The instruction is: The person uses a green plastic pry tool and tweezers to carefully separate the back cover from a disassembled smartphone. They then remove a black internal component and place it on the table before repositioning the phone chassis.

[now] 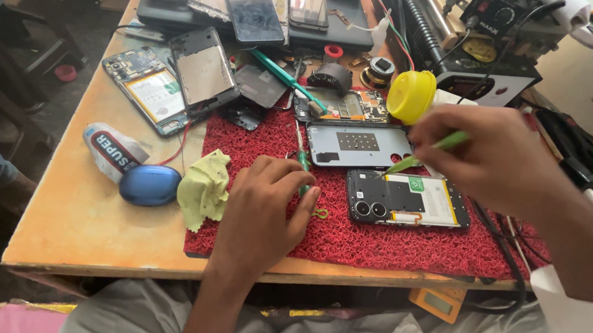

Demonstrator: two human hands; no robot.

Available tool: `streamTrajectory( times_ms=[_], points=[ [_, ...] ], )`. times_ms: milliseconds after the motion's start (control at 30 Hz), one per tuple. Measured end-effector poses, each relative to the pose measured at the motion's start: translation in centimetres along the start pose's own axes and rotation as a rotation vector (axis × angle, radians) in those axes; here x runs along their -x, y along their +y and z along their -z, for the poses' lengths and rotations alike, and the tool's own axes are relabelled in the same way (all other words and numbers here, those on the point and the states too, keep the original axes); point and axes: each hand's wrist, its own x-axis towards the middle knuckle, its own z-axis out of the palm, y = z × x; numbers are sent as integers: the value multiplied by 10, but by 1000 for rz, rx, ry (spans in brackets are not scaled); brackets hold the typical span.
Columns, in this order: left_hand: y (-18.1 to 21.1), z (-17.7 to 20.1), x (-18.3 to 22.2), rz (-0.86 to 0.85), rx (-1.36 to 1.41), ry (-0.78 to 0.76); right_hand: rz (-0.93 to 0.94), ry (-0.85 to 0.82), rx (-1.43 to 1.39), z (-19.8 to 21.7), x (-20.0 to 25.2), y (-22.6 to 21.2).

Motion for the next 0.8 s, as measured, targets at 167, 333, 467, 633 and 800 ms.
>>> streamTrajectory(
  times_ms=[167, 333, 467, 633, 800],
  points=[
    [1, -1, 0, 3, 6, 29, -297, 426, 26, 5, 53, 63],
    [0, -1, -1, 91, 13, 96, -372, 627, 93, -26, 88, 129],
    [0, -1, -2, 87, 7, 101, -344, 561, 216, -32, 90, 138],
    [1, -1, -2, 99, 1, 81, -93, 541, 414, -37, 72, 82],
    [0, 0, -2, 103, 7, 68, -71, 119, 42, -61, 35, 13]
  ],
)
